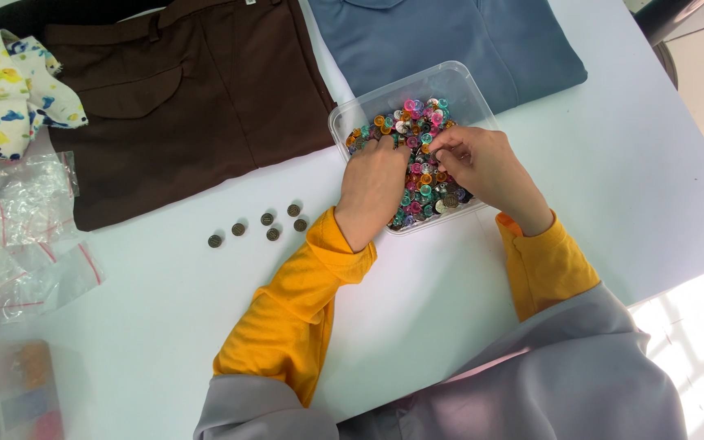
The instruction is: Sorting small colorful buttons from a large container into small plastic zip-lock bags and sealing them.
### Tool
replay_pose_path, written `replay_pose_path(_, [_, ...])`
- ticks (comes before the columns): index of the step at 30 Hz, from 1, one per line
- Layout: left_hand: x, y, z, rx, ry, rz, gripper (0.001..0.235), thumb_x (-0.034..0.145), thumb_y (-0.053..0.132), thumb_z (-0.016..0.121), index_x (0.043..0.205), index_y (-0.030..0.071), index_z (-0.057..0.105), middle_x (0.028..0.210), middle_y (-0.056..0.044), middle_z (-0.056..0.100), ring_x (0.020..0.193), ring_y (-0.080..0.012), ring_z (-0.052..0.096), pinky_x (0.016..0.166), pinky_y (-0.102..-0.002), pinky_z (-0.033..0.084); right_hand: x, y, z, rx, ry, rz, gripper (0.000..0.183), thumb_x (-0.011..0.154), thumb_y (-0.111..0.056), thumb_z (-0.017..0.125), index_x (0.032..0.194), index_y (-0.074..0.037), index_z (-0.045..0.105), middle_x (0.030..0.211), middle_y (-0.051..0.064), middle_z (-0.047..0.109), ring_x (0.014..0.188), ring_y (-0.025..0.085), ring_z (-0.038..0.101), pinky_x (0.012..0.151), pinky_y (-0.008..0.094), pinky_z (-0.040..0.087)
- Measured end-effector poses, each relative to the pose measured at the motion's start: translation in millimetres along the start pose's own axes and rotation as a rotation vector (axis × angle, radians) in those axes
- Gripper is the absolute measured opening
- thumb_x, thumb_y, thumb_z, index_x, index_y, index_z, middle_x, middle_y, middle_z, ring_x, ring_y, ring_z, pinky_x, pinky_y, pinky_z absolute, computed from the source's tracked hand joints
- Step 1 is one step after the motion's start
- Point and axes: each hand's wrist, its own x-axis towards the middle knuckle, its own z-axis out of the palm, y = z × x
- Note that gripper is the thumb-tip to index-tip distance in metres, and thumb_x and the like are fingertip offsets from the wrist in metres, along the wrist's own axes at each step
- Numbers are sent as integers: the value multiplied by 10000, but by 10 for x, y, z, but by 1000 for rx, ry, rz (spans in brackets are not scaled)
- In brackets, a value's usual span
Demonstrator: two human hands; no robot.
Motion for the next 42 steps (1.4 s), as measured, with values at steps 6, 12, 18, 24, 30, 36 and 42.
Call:
replay_pose_path(6, [18,74,-294,-73,-26,-2,203,765,8,766,965,45,778,1097,-187,603,963,-336,612,753,-416,514,14,49,16,-21,-26,-14,175,971,64,626,1120,55,716,929,239,711,849,344,744,702,425,615])
replay_pose_path(12, [30,22,-198,-181,0,39,71,805,29,741,837,89,719,1001,-124,616,969,-331,637,778,-433,503,1,52,8,-5,-17,-52,158,977,54,627,1108,48,716,912,226,711,835,338,743,709,430,608])
replay_pose_path(18, [-10,123,-635,-410,16,22,97,928,35,577,993,78,521,696,-157,673,670,-378,710,672,-462,548,33,142,41,348,16,-79,133,1005,17,601,1127,1,654,894,130,682,815,199,696,709,313,586])
replay_pose_path(24, [-30,57,-446,-572,186,51,189,876,33,703,984,130,582,861,-73,709,813,-297,741,726,-392,587,38,148,10,477,30,-67,120,1032,3,570,1138,21,624,916,128,676,808,160,671,689,279,576])
replay_pose_path(30, [-65,66,-481,-714,338,43,322,896,7,738,1187,91,626,1014,-123,721,910,-249,745,820,-379,602,34,113,23,449,46,-118,149,1034,13,573,1175,40,615,943,150,692,813,154,656,714,284,547])
replay_pose_path(36, [-139,29,-431,-752,695,64,254,942,94,744,1179,157,675,970,10,689,904,-158,702,837,-286,585,8,-3,111,-150,555,-489,127,1032,40,701,1130,-28,743,786,54,643,664,200,563,596,291,459])
replay_pose_path(42, [-729,-201,-523,-545,795,179,216,870,99,797,1054,163,705,1033,43,726,908,-164,701,891,-334,486,-247,-292,655,-206,765,-887,94,880,14,720,958,-11,767,899,118,730,699,250,654,649,355,542])
